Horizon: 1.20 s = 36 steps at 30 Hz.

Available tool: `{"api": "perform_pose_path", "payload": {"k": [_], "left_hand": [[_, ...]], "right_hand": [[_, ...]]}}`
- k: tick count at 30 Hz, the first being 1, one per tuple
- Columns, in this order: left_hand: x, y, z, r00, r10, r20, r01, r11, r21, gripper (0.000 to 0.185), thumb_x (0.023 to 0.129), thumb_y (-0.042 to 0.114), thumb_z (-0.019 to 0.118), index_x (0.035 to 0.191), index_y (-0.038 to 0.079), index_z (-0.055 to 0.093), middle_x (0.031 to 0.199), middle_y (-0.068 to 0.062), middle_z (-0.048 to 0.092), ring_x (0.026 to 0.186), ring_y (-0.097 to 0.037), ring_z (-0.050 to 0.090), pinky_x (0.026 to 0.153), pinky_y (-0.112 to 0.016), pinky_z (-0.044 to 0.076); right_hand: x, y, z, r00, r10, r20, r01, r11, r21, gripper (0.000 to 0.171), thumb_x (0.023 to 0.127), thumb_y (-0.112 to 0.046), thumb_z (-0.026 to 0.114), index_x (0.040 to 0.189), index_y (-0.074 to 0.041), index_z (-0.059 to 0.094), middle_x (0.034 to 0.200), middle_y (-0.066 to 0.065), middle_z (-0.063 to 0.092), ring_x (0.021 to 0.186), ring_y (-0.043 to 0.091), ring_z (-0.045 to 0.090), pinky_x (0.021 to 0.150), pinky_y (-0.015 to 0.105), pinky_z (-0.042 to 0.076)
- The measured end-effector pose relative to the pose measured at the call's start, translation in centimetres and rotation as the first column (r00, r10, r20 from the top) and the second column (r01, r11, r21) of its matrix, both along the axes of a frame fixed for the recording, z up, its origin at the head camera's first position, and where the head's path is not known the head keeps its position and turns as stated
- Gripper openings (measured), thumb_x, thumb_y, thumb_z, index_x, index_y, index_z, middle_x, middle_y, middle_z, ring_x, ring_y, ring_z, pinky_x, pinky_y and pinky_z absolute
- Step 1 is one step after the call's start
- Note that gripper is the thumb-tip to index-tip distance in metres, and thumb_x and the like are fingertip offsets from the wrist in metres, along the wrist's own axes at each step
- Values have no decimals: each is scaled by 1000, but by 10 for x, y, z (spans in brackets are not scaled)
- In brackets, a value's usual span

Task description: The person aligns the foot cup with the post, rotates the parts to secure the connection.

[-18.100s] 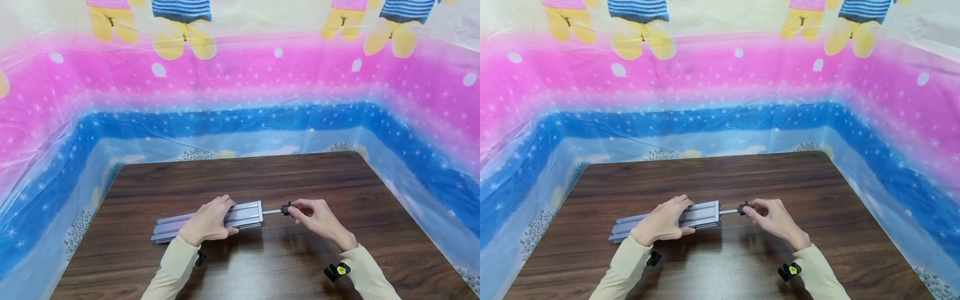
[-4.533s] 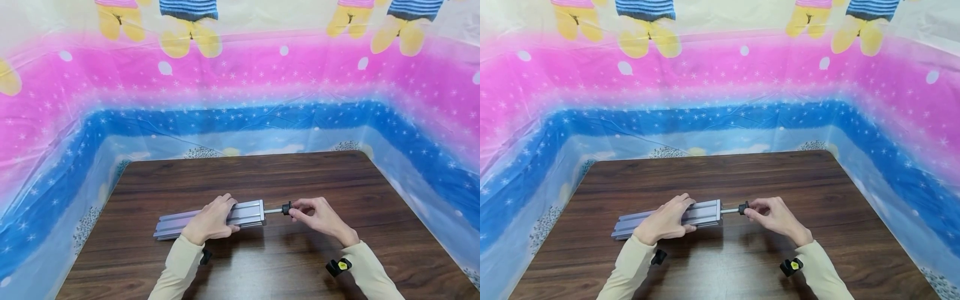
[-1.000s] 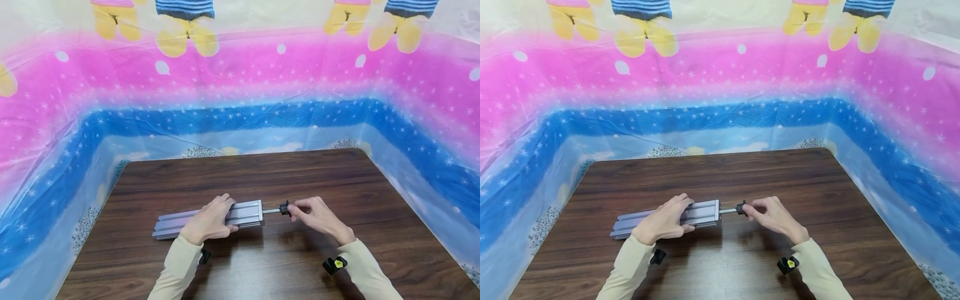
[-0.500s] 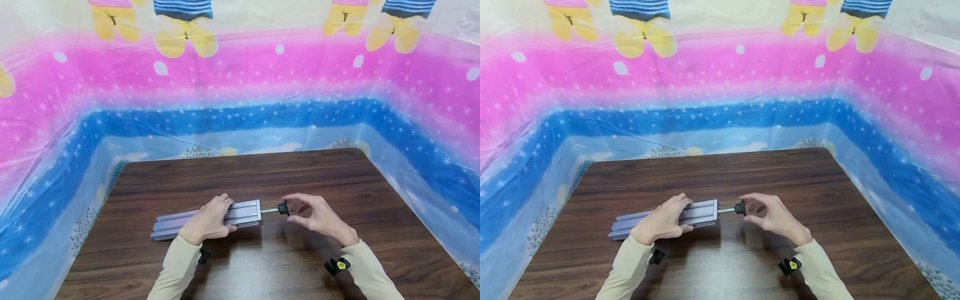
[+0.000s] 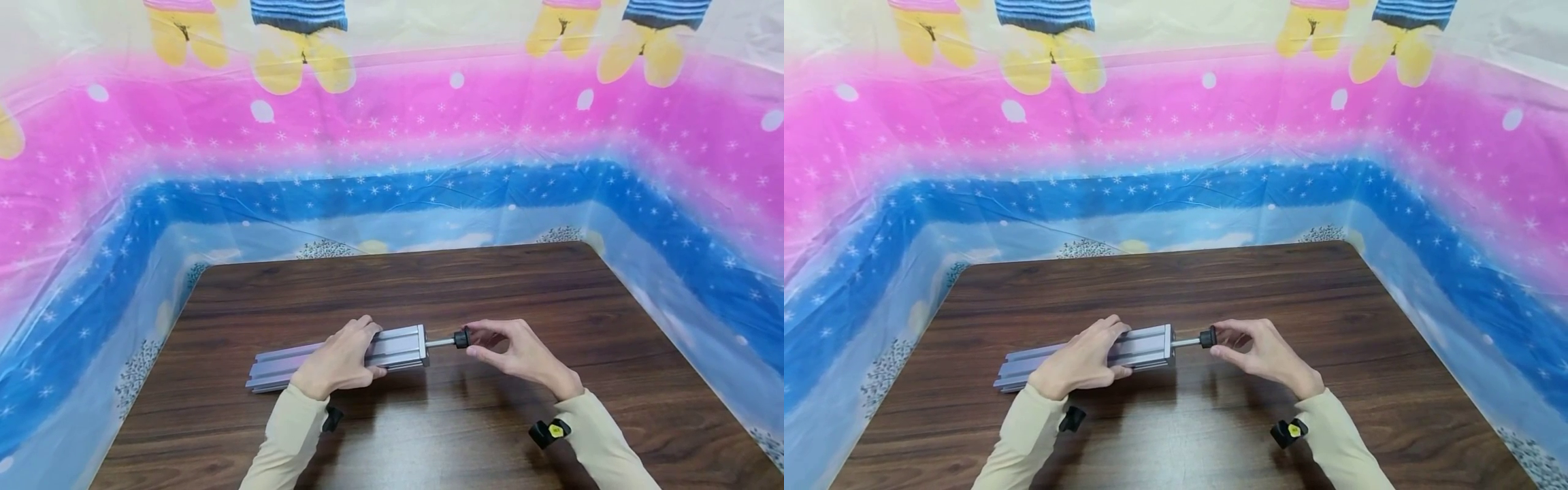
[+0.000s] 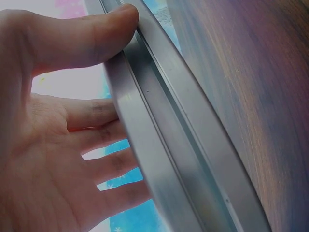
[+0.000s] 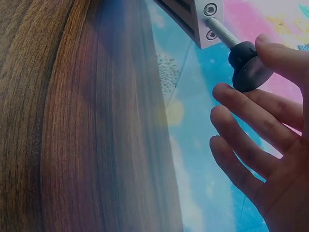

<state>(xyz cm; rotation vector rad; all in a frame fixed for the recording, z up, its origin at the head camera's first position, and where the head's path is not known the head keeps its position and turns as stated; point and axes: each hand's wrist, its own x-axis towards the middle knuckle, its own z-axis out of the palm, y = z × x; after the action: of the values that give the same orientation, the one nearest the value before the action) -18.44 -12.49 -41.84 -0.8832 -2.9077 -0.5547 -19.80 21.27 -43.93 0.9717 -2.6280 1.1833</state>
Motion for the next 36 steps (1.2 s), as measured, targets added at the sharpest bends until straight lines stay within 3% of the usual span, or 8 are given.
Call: {"api": "perform_pose_path", "payload": {"k": [4,10,18,27,31,34,36], "left_hand": [[0,0,0,1000,-3,4,3,1000,-1,54,78,25,83,119,-4,63,102,-9,59,94,-26,56,85,-42,50],[0,-1,0,1000,-4,-2,4,1000,-1,54,77,25,83,118,-5,63,101,-9,58,93,-25,56,84,-42,49],[1,-1,0,1000,-2,-3,2,1000,0,53,77,25,84,117,-4,64,101,-8,59,93,-24,56,84,-41,50],[1,-1,1,1000,-2,3,2,1000,-1,53,77,25,84,117,-3,64,101,-8,58,90,-23,54,81,-41,49],[1,-1,1,1000,-6,-2,6,1000,-3,54,77,26,84,117,-4,64,101,-8,58,91,-24,55,83,-41,50],[0,-1,1,1000,-8,-12,8,1000,-2,54,77,26,84,118,-4,64,101,-8,59,91,-24,55,84,-41,50],[0,-1,2,1000,-9,-20,9,1000,-1,54,77,26,84,117,-4,64,101,-8,59,91,-24,55,84,-41,50]], "right_hand": [[1,-1,-1,1000,-19,18,18,1000,7,32,92,-22,75,120,-7,72,98,-3,77,85,9,71,76,39,59],[0,-3,-2,999,-34,41,34,999,10,28,94,-24,72,116,-7,74,92,-8,76,82,7,71,74,31,58],[-3,-5,-4,995,-28,97,26,999,21,17,100,-28,64,102,-16,77,81,-5,75,78,15,72,68,30,56],[-5,-7,-5,995,-51,89,48,998,40,30,102,-29,59,76,-24,73,85,-9,75,74,12,70,60,27,47],[-4,-4,-5,997,-36,65,33,998,46,13,98,-29,66,99,-20,75,90,-8,74,78,11,69,65,28,53],[-3,-1,-5,1000,-10,17,9,1000,28,37,91,-28,76,127,-21,67,96,-9,72,82,7,68,72,33,57],[-3,0,-5,1000,15,-25,-15,1000,7,52,88,-26,81,136,-23,61,101,-9,71,83,6,67,74,36,58]]}}
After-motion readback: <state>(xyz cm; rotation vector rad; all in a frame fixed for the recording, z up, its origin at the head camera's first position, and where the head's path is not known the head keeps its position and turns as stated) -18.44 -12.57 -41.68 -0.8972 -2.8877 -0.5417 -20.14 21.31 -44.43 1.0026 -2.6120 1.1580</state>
